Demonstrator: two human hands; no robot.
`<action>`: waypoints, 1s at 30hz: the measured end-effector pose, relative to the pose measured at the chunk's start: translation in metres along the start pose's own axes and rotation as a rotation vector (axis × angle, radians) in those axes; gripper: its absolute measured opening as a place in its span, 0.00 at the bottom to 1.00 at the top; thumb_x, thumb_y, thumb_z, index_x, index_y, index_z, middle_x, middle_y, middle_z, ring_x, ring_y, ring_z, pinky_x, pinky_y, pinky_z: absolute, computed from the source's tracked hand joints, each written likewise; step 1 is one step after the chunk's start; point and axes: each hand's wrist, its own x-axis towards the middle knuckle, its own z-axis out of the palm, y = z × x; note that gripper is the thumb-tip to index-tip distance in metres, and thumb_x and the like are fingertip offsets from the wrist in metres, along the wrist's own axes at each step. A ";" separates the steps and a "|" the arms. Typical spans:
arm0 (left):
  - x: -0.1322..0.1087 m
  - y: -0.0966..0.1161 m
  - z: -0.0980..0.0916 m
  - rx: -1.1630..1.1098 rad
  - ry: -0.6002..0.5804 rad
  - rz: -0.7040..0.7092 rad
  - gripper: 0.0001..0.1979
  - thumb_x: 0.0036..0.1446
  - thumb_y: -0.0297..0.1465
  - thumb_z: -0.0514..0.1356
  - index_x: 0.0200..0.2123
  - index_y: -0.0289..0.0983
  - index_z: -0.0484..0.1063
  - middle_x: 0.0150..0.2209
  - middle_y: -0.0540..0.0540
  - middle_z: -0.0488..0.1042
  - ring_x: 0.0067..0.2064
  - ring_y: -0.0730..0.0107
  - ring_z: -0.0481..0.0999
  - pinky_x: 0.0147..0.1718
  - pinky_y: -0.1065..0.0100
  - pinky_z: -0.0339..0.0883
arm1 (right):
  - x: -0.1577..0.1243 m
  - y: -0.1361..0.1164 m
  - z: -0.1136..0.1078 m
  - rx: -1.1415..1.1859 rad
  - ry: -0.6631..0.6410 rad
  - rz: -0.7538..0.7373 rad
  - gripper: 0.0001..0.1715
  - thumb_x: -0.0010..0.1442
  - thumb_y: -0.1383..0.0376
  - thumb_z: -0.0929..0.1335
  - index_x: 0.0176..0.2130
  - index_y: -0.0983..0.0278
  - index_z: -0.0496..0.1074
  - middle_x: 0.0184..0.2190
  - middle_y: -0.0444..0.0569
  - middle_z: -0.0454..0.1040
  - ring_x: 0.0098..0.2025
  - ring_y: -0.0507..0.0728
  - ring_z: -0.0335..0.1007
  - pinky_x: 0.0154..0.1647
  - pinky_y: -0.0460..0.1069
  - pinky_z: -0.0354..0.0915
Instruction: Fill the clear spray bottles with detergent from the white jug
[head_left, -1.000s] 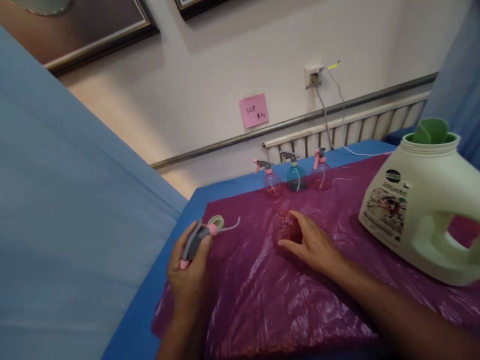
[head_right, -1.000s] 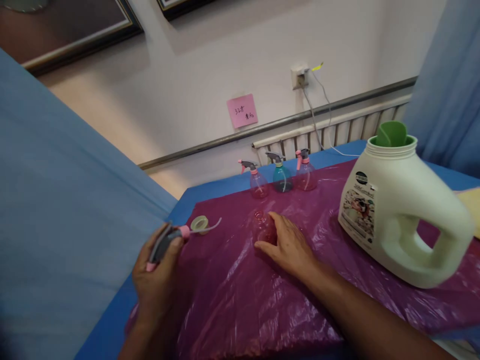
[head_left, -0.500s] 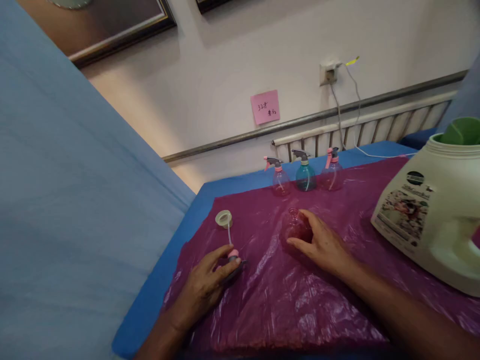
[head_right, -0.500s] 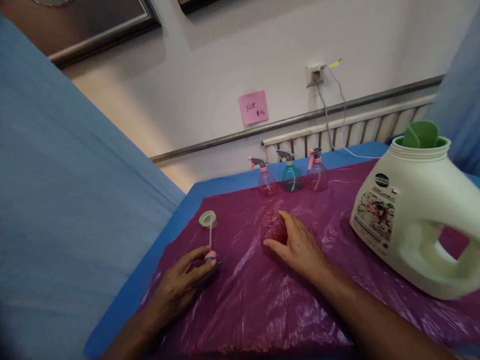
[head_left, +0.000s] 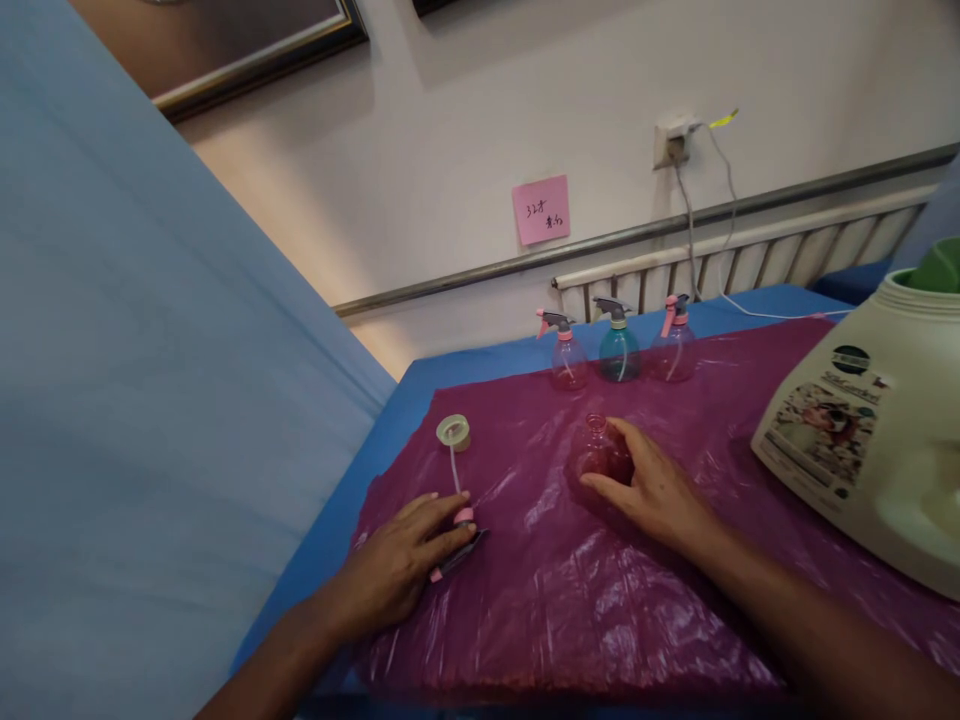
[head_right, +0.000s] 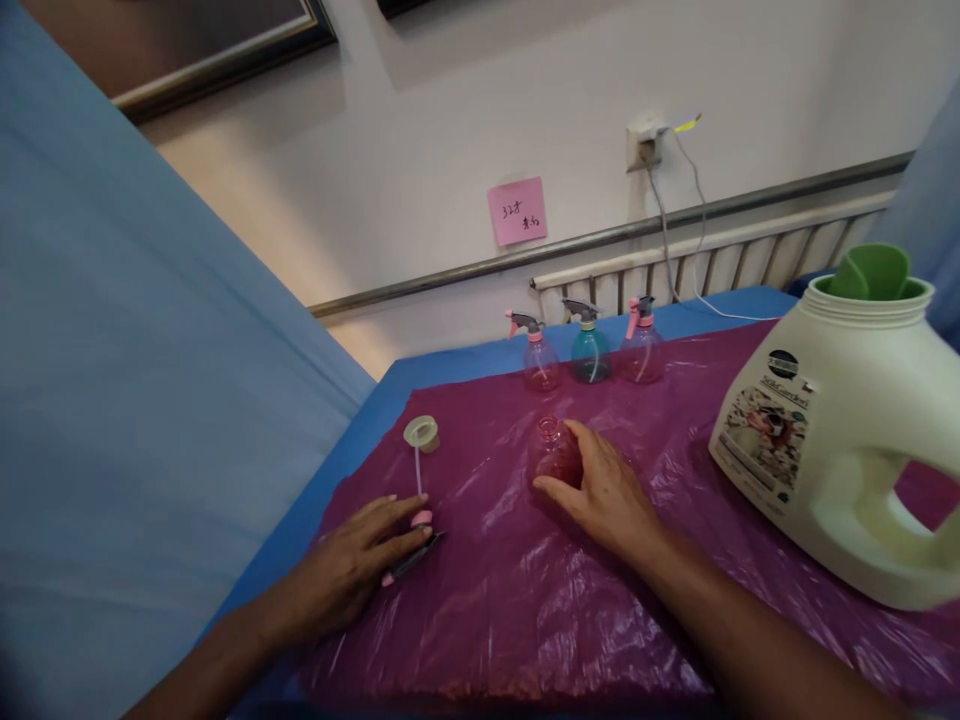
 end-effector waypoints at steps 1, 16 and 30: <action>-0.003 0.000 -0.002 0.042 -0.018 0.030 0.36 0.68 0.24 0.58 0.73 0.60 0.67 0.78 0.47 0.63 0.76 0.48 0.67 0.74 0.36 0.61 | 0.000 0.000 0.000 0.002 0.004 -0.003 0.48 0.62 0.46 0.74 0.72 0.60 0.64 0.69 0.64 0.73 0.70 0.75 0.72 0.71 0.72 0.67; -0.013 0.000 0.015 0.192 0.100 0.014 0.31 0.65 0.21 0.57 0.66 0.50 0.76 0.74 0.44 0.70 0.74 0.50 0.70 0.75 0.34 0.58 | -0.002 -0.002 0.002 -0.008 0.020 -0.033 0.49 0.64 0.47 0.73 0.75 0.59 0.61 0.72 0.64 0.71 0.73 0.74 0.68 0.74 0.73 0.64; 0.143 0.117 0.035 -0.677 0.356 -0.401 0.53 0.59 0.41 0.73 0.80 0.39 0.52 0.80 0.33 0.55 0.80 0.42 0.57 0.78 0.43 0.52 | -0.001 -0.009 -0.009 0.213 0.047 0.046 0.46 0.69 0.44 0.69 0.76 0.58 0.58 0.76 0.61 0.65 0.77 0.70 0.62 0.77 0.71 0.59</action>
